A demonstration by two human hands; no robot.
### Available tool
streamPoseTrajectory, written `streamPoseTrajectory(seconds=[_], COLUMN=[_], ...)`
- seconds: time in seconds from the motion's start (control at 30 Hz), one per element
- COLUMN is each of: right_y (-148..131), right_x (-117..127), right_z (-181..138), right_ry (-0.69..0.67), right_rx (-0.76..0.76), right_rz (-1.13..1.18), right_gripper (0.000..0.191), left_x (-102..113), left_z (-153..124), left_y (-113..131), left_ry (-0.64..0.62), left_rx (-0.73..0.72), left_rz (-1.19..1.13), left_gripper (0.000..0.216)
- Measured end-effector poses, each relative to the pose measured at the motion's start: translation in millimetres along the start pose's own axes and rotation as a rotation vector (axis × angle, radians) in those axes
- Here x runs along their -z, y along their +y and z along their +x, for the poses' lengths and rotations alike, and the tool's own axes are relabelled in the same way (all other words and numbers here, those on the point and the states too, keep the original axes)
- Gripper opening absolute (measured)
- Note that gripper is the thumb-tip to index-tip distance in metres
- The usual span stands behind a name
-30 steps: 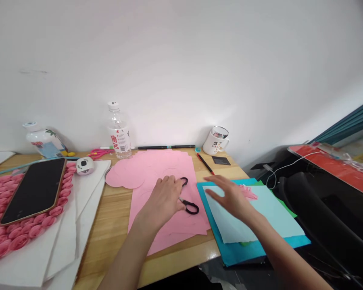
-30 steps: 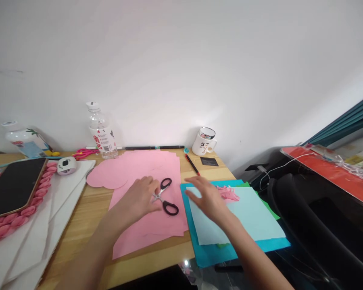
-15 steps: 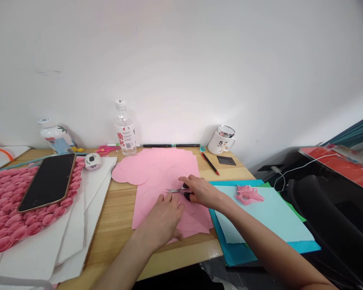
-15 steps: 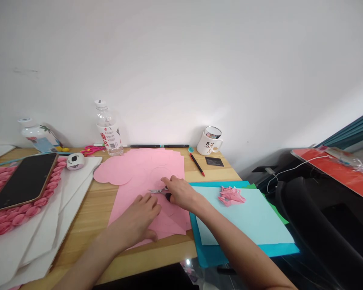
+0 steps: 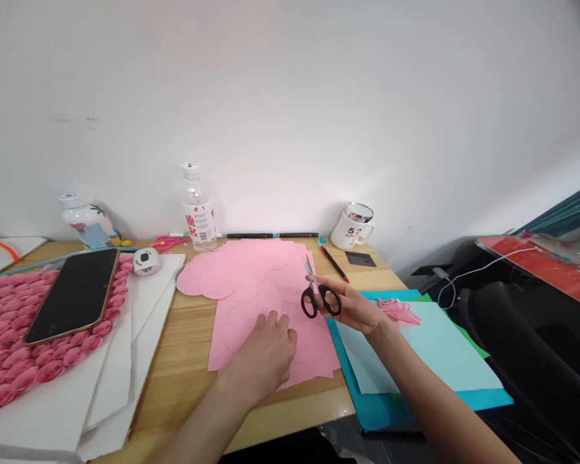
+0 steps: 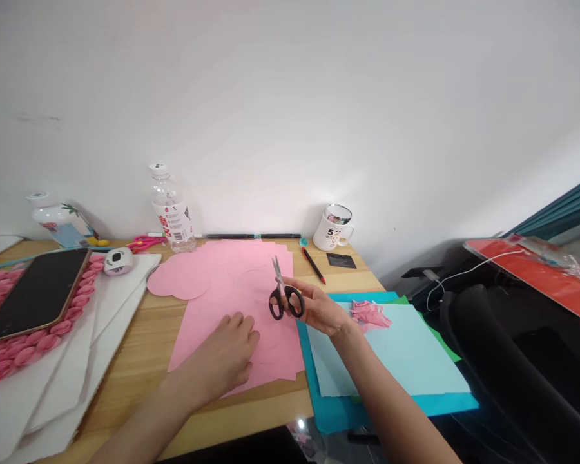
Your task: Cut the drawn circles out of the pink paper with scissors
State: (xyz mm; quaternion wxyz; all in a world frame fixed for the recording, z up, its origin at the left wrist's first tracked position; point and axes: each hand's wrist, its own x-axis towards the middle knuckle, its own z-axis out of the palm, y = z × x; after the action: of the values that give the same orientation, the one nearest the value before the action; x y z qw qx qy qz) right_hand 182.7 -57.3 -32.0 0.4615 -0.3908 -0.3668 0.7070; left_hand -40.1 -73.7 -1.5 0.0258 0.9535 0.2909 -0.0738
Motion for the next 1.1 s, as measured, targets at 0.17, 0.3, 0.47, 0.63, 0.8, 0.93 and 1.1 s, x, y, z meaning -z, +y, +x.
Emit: streamPoseTrajectory(seconds=[0.17,0.3,0.47,0.63,0.8,0.93,1.1], right_y=[6,5,7,8,5,6,-3], right_x=[5,9,7,1,-7,-14,-16], right_z=[-2,-1,-1,-5,-7,-3,3], right_ry=[0.067,0.143,0.254,0.324,0.299,0.284,0.255], right_rx=[-0.023,0.017,0.059,0.058,0.026,-0.024,0.004], right_rz=[0.108,0.198,0.230,0.183,0.067,-0.036,0.012], right_gripper=[0.046,0.045,0.028,0.029,0.031,0.028,0.037], left_x=[3,1,-10,-17,-16,-6,12], left_z=[1,1,3,4,2,-2,-12], left_y=[9,5,-7,-25,-36,-27,0], left_ry=[-0.028,0.014,0.084,0.271,0.458,0.598,0.884], left_rx=[-0.049,-0.050,0.005,0.219,0.382,0.420,0.024], left_rz=[0.123,0.072,-0.099,-0.337,-0.502,-0.558,-0.439], left_gripper=[0.020,0.038,0.030,0.027,0.031,0.032,0.024])
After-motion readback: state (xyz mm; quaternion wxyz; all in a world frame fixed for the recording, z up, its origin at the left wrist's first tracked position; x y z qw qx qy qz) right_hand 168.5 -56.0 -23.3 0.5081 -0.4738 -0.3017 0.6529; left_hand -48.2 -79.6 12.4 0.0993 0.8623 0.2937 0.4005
